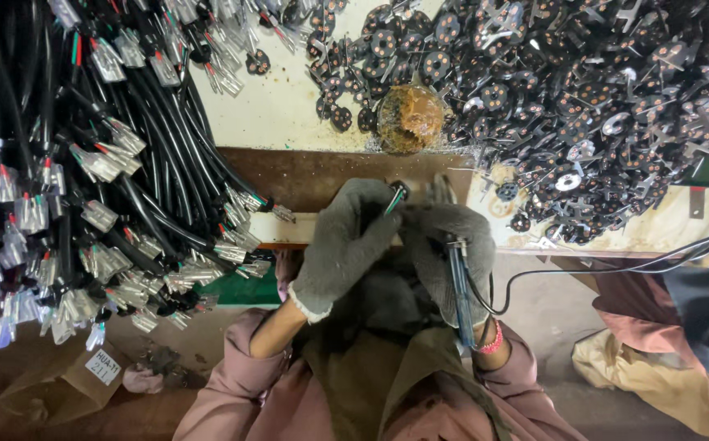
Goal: The person solders electrical wire ends at a workbench, holding a wire with connector in one hand and a soldering iron in the other, dipping the iron into a rosin block between joints and placing finished wires aside while picking up new wire leads.
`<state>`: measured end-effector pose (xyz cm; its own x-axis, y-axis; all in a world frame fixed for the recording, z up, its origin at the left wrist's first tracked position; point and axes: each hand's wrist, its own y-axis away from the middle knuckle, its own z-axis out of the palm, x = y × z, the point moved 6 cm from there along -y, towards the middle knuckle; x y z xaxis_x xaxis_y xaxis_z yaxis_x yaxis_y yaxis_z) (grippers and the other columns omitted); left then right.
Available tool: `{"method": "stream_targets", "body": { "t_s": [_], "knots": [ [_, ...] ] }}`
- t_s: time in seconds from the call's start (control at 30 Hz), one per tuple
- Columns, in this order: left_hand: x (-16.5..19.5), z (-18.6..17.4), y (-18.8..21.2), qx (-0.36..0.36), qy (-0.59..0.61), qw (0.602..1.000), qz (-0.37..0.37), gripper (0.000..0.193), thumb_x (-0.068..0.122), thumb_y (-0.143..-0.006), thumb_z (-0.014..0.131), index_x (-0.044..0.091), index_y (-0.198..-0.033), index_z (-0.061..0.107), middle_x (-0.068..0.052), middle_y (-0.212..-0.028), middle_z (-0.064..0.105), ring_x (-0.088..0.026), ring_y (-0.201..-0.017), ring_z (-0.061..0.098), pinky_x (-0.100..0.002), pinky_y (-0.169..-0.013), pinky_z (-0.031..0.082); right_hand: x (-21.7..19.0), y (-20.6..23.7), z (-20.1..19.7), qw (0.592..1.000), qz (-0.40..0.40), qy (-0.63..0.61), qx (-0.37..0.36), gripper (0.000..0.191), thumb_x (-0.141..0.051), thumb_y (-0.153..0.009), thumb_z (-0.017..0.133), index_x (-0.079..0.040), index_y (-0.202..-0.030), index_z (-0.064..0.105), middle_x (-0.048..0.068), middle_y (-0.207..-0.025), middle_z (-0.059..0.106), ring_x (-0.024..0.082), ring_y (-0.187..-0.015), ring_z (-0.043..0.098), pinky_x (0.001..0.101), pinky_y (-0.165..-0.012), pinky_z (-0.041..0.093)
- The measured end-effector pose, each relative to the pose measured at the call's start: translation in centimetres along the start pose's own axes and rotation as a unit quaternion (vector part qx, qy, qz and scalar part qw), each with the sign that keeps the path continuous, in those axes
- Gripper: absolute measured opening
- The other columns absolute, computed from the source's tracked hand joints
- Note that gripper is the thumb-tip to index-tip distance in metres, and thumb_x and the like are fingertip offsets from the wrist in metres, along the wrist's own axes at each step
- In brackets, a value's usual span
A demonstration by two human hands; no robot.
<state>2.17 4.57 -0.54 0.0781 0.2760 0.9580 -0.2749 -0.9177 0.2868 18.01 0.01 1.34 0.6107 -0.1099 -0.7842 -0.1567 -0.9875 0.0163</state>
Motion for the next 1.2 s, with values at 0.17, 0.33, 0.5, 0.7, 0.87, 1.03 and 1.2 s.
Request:
{"method": "stream_targets", "body": {
  "t_s": [0.17,0.33,0.5,0.7,0.87,1.03,1.2],
  "knots": [
    [0.4,-0.1,0.5,-0.059,-0.106,0.992,-0.024,0.029,0.005,-0.094,0.062,0.005,-0.123,0.059,-0.016,-0.108,0.07,-0.033,-0.103,0.07,-0.04,-0.09,0.053,2.4,1.7,-0.9,0.999,0.002,-0.049,0.008,0.015,-0.006,-0.087,0.079,-0.005,-0.101,0.075,0.009,-0.093,0.076,0.024,-0.079,0.074,0.0336,-0.073,0.057],
    [1.3,-0.1,0.6,-0.147,-0.156,0.968,0.129,0.029,0.005,-0.095,0.064,0.001,-0.123,0.062,-0.021,-0.119,0.065,-0.042,-0.111,0.063,-0.046,-0.093,0.051,2.5,2.1,-0.8,0.976,-0.179,0.124,-0.014,0.031,-0.014,-0.078,0.089,-0.019,-0.069,0.059,0.0,-0.07,0.066,0.022,-0.062,0.065,0.0362,-0.056,0.046],
    [0.3,-0.8,0.5,-0.106,-0.148,0.982,0.05,0.015,0.013,-0.096,0.068,0.004,-0.107,0.064,-0.016,-0.104,0.066,-0.038,-0.098,0.067,-0.044,-0.084,0.053,1.7,0.8,-1.5,0.997,-0.011,0.063,-0.032,0.029,-0.015,-0.076,0.086,-0.009,-0.101,0.073,0.004,-0.085,0.071,0.023,-0.074,0.07,0.0347,-0.066,0.053],
    [0.5,0.3,0.6,-0.137,-0.106,0.981,0.091,0.018,0.016,-0.103,0.06,0.003,-0.115,0.063,-0.018,-0.113,0.065,-0.038,-0.106,0.065,-0.042,-0.09,0.052,-0.1,-0.7,-1.8,0.998,-0.039,-0.031,-0.035,0.027,-0.005,-0.086,0.084,-0.011,-0.109,0.072,0.008,-0.103,0.075,0.024,-0.088,0.074,0.0317,-0.079,0.056],
    [-1.8,0.7,0.6,-0.219,-0.015,0.973,-0.077,0.02,0.018,-0.101,0.059,0.002,-0.111,0.064,-0.017,-0.1,0.066,-0.035,-0.094,0.065,-0.04,-0.083,0.052,0.4,-0.2,-1.9,0.969,-0.009,-0.247,0.015,0.029,-0.004,-0.09,0.085,-0.014,-0.106,0.064,0.005,-0.11,0.077,0.025,-0.098,0.076,0.0308,-0.086,0.062],
    [-0.3,0.1,0.9,-0.119,-0.098,0.987,0.043,0.015,0.01,-0.1,0.064,0.002,-0.112,0.063,-0.015,-0.107,0.068,-0.032,-0.102,0.068,-0.039,-0.087,0.053,0.1,-0.8,-1.7,0.997,0.001,-0.023,-0.074,0.04,-0.009,-0.068,0.091,-0.01,-0.104,0.075,0.008,-0.098,0.077,0.024,-0.085,0.071,0.0348,-0.076,0.052],
    [-0.4,0.7,1.4,-0.113,-0.027,0.992,0.042,0.017,0.008,-0.096,0.067,0.001,-0.112,0.067,-0.015,-0.108,0.069,-0.031,-0.101,0.069,-0.038,-0.089,0.054,0.1,-0.4,-2.2,0.996,0.031,-0.087,0.011,0.038,-0.008,-0.07,0.088,-0.007,-0.104,0.071,0.006,-0.099,0.069,0.019,-0.093,0.065,0.0361,-0.081,0.051]
  ]
}}
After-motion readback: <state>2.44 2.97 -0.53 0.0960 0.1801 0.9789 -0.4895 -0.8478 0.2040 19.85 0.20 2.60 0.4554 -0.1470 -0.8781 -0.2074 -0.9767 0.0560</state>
